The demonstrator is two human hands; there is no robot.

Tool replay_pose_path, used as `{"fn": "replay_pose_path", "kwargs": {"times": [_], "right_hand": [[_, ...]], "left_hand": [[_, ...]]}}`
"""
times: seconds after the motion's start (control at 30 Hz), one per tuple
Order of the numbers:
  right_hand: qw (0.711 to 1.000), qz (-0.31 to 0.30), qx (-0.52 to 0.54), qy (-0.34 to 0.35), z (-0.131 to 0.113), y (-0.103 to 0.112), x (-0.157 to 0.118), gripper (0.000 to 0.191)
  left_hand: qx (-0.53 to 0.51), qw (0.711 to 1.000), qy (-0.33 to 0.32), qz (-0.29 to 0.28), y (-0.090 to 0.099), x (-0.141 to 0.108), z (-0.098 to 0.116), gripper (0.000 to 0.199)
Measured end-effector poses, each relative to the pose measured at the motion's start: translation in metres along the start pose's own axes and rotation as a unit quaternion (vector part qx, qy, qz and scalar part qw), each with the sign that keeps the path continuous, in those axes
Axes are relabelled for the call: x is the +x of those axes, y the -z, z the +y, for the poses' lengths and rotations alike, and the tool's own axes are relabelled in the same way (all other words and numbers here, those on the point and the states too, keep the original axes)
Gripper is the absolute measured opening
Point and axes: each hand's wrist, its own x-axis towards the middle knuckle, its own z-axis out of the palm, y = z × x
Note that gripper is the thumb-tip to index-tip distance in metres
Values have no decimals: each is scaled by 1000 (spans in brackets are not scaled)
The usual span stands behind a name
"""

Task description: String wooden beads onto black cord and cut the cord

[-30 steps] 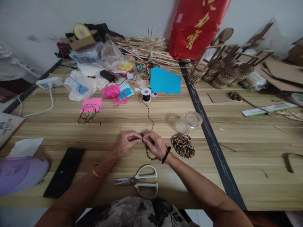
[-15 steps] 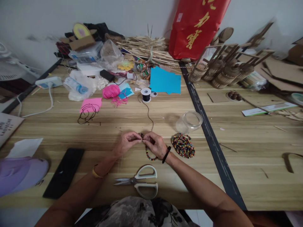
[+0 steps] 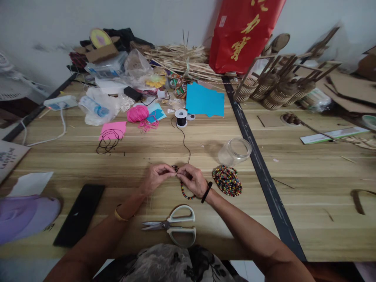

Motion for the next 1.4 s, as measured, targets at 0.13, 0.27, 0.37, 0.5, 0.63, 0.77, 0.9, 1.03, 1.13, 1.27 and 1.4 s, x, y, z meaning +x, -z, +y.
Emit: {"fn": "replay_pose_path", "kwargs": {"times": [0.13, 0.27, 0.37, 0.5, 0.63, 0.77, 0.9, 1.03, 1.13, 1.27, 1.4], "right_hand": [[1000, 6, -3, 3, -3, 0, 0, 15], [999, 0, -33, 33, -7, 0, 1, 13], [998, 2, -45, 43, -10, 1, 1, 10], [995, 29, -62, 68, -11, 4, 0, 11], [996, 42, -64, 56, -9, 2, -1, 14], [998, 27, -55, 36, -5, -1, -1, 13], [997, 23, -58, 36, -3, -1, 0, 13], [997, 25, -61, 40, -1, 0, 0, 15], [997, 26, -56, 39, 0, 0, 1, 16], [998, 36, -41, 30, 0, -1, 1, 16], [998, 61, -3, -11, 1, 0, 1, 17]], "left_hand": [[12, 1000, -8, -9, 0, 0, 2, 10], [24, 999, -21, -25, 1, 0, 1, 10], [33, 999, -25, -24, 1, 0, 2, 11], [26, 999, -19, -18, 1, 0, 2, 12], [30, 999, -22, -22, 1, 0, 2, 13], [26, 999, -24, -23, 0, 0, 1, 14], [32, 999, -24, -19, -1, 0, 1, 12], [45, 998, -30, -9, -2, -1, 2, 10], [60, 997, -43, -2, -3, -2, -1, 10], [101, 992, -75, 13, -4, -3, -4, 8], [224, 959, -174, 11, -6, -4, -1, 6]]}}
